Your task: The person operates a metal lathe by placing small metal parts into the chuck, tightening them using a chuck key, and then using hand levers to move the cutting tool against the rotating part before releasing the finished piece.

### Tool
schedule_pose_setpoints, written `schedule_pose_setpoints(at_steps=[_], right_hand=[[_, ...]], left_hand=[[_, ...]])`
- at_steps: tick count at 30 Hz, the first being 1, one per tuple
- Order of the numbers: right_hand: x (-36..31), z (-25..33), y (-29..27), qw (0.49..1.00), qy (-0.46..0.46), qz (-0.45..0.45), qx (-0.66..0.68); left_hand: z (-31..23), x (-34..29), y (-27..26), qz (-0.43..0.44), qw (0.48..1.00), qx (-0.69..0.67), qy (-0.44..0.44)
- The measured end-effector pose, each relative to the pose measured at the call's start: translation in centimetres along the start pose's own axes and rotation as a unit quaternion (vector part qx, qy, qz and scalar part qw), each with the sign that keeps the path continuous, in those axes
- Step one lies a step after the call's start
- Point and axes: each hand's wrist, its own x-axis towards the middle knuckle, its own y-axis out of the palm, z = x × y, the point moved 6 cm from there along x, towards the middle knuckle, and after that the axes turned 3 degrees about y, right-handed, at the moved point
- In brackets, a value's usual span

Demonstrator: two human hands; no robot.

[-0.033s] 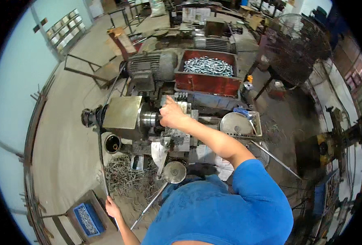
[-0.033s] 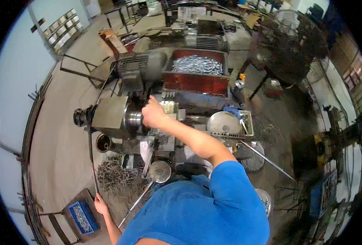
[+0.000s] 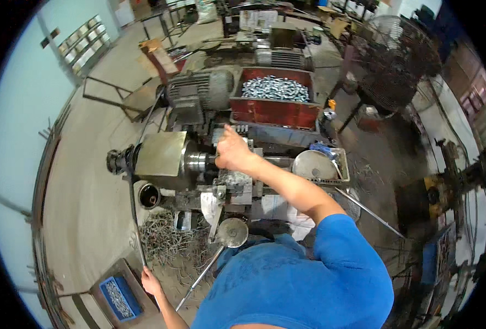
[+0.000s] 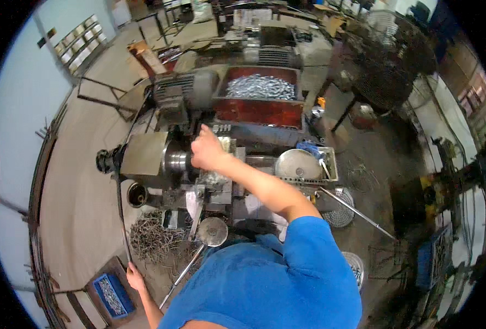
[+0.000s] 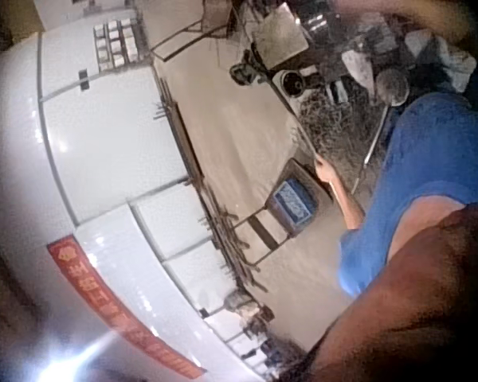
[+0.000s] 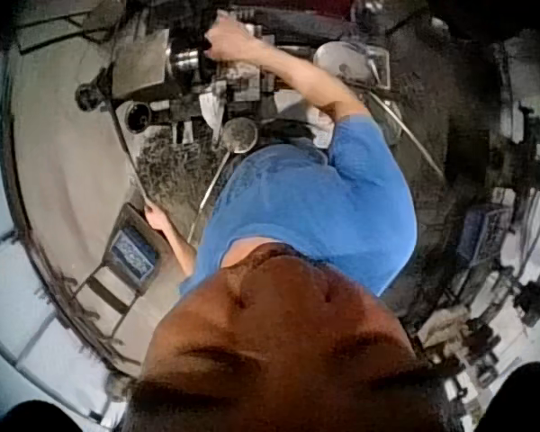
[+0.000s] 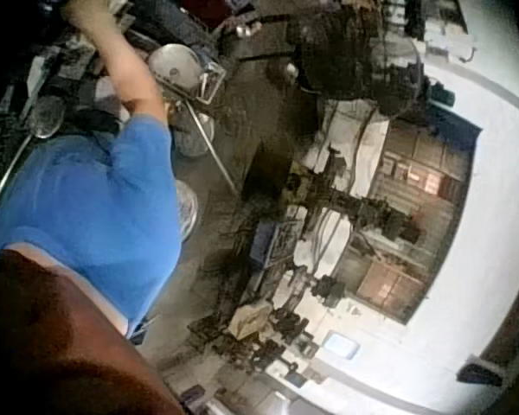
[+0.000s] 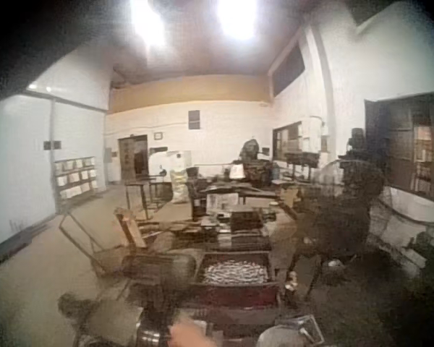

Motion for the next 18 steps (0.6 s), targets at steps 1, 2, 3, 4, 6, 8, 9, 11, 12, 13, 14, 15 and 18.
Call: schedule_pose_setpoints(at_steps=[1, 2, 3, 4, 6, 8, 9, 11, 12, 13, 14, 15, 18], right_hand=[[-1.3, -2.5, -3.5, 0.981, -0.041, -0.190, 0.005], [-1.7, -5.4, -4.4, 0.977, 0.005, -0.211, 0.034], [-2.2, -7.9, -5.6, 0.967, 0.044, -0.238, 0.074], [-2.9, -9.5, -6.3, 0.958, 0.099, -0.266, 0.039], [-5.8, -12.4, -7.4, 0.946, 0.113, -0.292, 0.089], [-10.0, -16.0, -6.6, 0.952, 0.156, -0.232, 0.126], [-13.0, -19.1, -5.1, 0.953, 0.155, -0.225, 0.129], [-19.1, -25.7, -2.7, 0.937, 0.276, -0.166, 0.131], [-22.6, -29.8, -0.4, 0.879, 0.442, -0.077, 0.160], [-25.3, -32.4, 1.0, 0.867, 0.485, -0.006, 0.118], [-27.3, -34.3, 2.3, 0.847, 0.521, 0.064, 0.078], [-27.7, -35.2, 3.3, 0.847, 0.517, 0.092, 0.080], [-28.2, -37.4, 6.6, 0.861, 0.478, 0.160, 0.073]], left_hand=[[-0.8, 0.5, -0.1, 0.085, 0.994, -0.045, -0.049], [-1.8, 0.8, -0.2, 0.170, 0.977, -0.086, -0.098], [-0.6, 1.7, 0.4, 0.244, 0.954, -0.128, -0.115], [-3.0, 3.0, -0.7, 0.172, 0.980, -0.013, 0.096], [-7.6, 3.5, -2.2, 0.109, 0.950, 0.161, 0.245], [-11.8, 4.1, -2.6, 0.138, 0.959, 0.015, 0.246], [-15.1, 3.9, -2.9, 0.175, 0.948, -0.131, 0.231], [-20.4, 3.3, -3.3, 0.234, 0.910, -0.268, 0.213], [-22.7, 2.9, -3.4, 0.261, 0.903, -0.261, 0.220], [-24.7, 2.2, -3.1, 0.287, 0.896, -0.255, 0.225], [-26.6, 1.6, -3.0, 0.298, 0.879, -0.300, 0.220], [-28.4, 0.7, -3.0, 0.307, 0.861, -0.344, 0.214], [-34.8, -2.6, -2.7, 0.335, 0.820, -0.436, 0.160]])
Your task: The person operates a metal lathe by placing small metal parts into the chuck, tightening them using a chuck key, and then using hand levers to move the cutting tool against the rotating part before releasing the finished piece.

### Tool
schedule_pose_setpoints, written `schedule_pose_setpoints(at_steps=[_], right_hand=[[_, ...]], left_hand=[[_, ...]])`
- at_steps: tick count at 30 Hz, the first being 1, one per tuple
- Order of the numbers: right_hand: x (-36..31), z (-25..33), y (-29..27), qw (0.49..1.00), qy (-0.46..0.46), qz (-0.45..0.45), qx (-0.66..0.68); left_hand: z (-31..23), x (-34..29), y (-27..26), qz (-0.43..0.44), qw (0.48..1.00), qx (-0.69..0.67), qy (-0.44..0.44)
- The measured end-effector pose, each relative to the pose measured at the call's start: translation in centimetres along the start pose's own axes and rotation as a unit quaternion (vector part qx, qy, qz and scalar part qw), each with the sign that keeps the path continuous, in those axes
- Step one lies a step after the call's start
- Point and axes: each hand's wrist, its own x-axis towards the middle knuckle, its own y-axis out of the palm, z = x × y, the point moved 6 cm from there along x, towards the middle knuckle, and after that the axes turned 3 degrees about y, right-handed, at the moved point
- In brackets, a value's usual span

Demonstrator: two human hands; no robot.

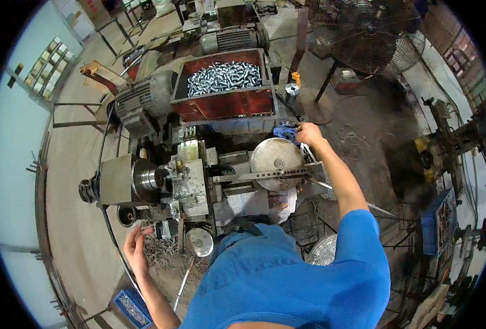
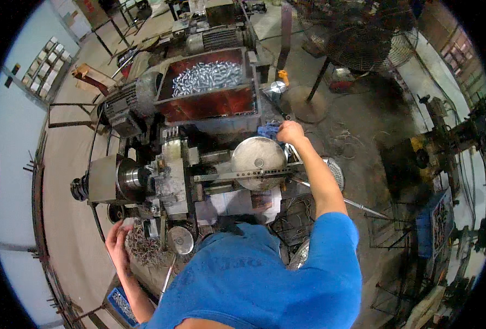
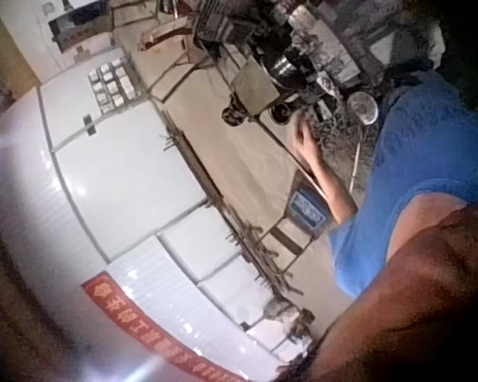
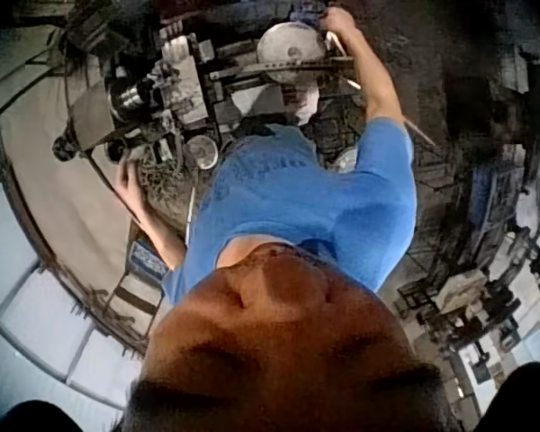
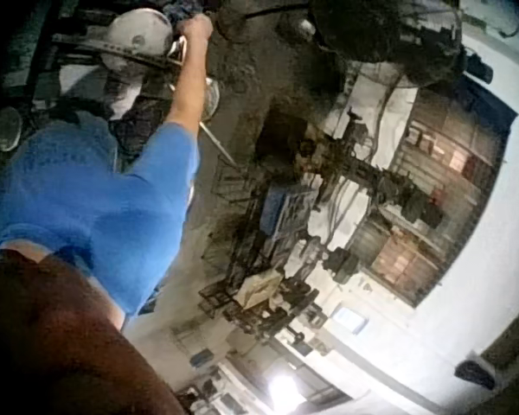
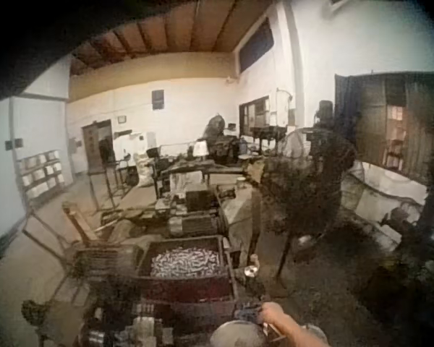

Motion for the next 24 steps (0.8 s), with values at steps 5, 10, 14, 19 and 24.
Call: schedule_pose_setpoints(at_steps=[5, 10, 14, 19, 24], right_hand=[[6.0, 1.3, 5.9, 0.974, -0.192, 0.038, -0.118], [7.2, 1.0, 7.2, 0.972, -0.208, 0.052, -0.096], [7.7, -2.1, 4.7, 0.925, -0.305, -0.087, 0.210], [-5.1, 4.9, -5.7, 0.852, -0.301, -0.154, 0.400], [-19.0, 17.0, -7.0, 0.750, -0.460, -0.265, 0.394]], left_hand=[[-2.9, -0.1, 11.1, 0.162, 0.921, -0.350, -0.052], [-5.9, 1.3, 19.0, 0.186, 0.795, -0.558, -0.149], [-5.1, 2.0, 20.6, 0.168, 0.780, -0.587, -0.138], [-3.5, 3.8, 24.9, 0.195, 0.760, -0.602, -0.149], [-0.9, 6.3, 33.0, 0.367, 0.670, -0.625, -0.160]])
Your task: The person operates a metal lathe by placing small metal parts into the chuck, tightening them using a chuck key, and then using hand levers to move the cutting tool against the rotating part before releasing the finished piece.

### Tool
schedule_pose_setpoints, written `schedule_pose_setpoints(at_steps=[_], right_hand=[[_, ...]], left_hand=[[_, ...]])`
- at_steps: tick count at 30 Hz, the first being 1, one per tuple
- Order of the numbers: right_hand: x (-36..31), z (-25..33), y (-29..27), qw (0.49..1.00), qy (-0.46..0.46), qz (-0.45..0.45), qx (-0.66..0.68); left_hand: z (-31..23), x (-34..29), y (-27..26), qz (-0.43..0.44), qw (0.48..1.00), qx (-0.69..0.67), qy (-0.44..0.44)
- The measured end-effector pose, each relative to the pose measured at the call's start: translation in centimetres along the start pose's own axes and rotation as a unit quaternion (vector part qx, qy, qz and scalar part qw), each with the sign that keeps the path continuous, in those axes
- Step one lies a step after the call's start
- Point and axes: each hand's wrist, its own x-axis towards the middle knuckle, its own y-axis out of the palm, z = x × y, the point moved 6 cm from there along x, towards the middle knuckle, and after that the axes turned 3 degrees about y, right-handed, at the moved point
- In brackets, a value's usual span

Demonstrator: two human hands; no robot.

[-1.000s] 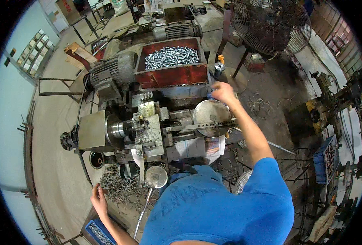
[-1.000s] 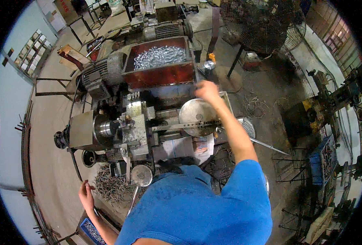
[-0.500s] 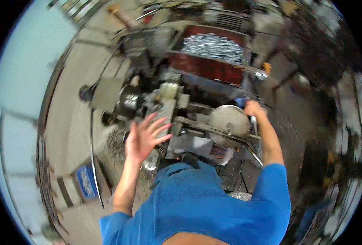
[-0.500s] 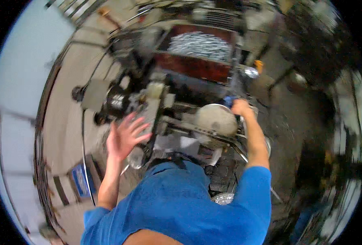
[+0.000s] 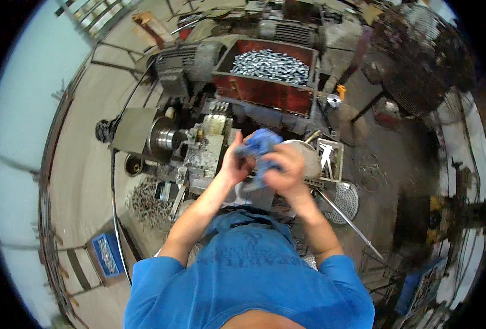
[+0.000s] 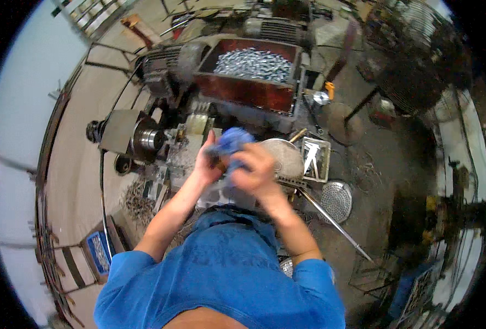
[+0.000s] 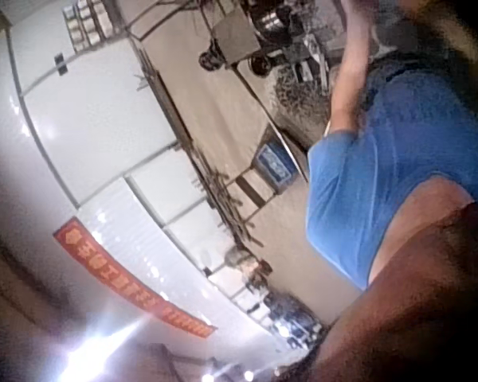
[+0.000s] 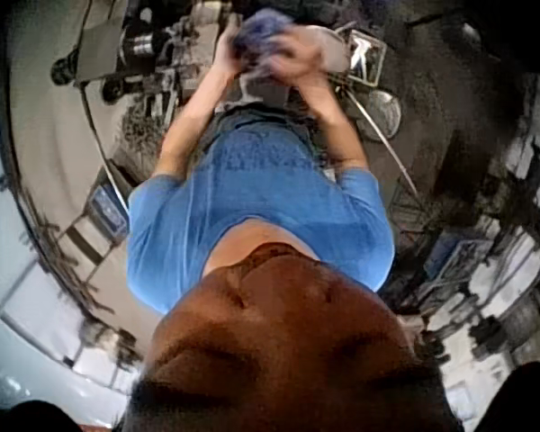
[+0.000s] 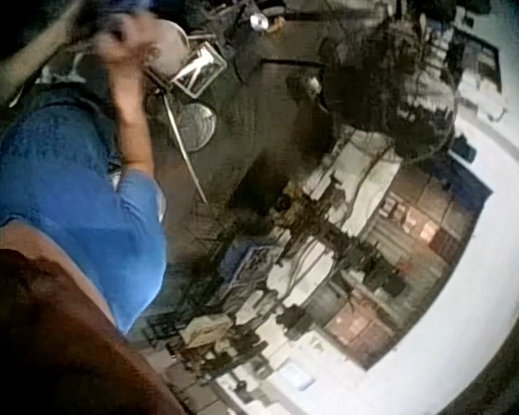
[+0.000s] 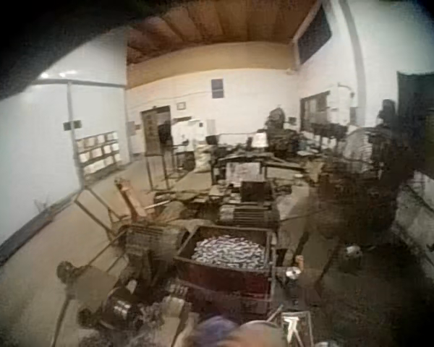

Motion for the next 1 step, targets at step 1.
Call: schedule_pose_setpoints(at_steps=[1], right_hand=[[-0.72, 1.65, 1.56, 1.000, 0.003, 0.002, -0.001]], left_hand=[[0.57, 1.17, 2.90, -0.004, 0.997, 0.083, -0.009]])
